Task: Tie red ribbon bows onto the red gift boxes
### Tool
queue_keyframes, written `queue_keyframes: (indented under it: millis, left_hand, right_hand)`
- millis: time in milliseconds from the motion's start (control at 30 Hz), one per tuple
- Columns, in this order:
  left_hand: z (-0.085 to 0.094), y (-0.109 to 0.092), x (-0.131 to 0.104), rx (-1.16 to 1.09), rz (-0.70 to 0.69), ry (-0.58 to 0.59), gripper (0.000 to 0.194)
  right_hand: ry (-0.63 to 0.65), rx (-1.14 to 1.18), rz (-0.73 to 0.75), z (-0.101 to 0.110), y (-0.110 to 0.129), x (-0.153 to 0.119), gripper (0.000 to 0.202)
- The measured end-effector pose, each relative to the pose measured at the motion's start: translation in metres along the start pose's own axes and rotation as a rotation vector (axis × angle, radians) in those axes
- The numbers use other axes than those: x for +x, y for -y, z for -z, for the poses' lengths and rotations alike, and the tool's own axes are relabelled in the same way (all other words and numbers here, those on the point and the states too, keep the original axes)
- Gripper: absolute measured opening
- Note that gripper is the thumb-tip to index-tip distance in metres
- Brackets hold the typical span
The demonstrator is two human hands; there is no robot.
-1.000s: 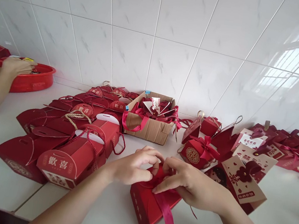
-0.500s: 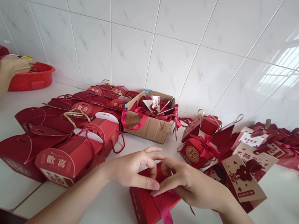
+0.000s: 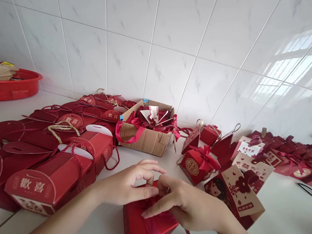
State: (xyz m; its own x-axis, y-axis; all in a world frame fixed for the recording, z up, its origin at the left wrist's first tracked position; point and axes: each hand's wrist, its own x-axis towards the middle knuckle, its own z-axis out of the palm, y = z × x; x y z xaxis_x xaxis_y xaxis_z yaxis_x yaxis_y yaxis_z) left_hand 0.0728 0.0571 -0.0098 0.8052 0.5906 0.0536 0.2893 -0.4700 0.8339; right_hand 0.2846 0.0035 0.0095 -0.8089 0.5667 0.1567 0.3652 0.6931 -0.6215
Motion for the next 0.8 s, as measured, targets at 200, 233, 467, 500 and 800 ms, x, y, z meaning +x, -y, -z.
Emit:
queue_keyframes:
  millis: [200, 233, 467, 500, 800]
  left_hand:
    - [-0.006, 0.001, 0.001, 0.021, -0.019, -0.01, 0.023]
    - [-0.007, 0.0, 0.001, 0.016, -0.019, -0.009, 0.023]
    - [-0.01, -0.007, 0.001, -0.044, -0.007, -0.06, 0.023]
    - [-0.01, -0.008, 0.001, -0.044, -0.005, -0.064, 0.022]
    - [-0.01, -0.008, 0.001, -0.044, -0.09, -0.066, 0.019]
  right_hand:
    - [-0.031, 0.022, 0.016, -0.002, 0.002, 0.002, 0.046]
    - [-0.032, 0.029, 0.021, -0.002, 0.002, 0.001, 0.046]
    - [-0.019, 0.013, 0.016, 0.004, 0.004, -0.002, 0.043]
    - [-0.022, 0.009, 0.014, 0.004, 0.005, -0.003, 0.041]
    - [-0.121, 0.101, -0.161, 0.005, 0.005, -0.005, 0.02]
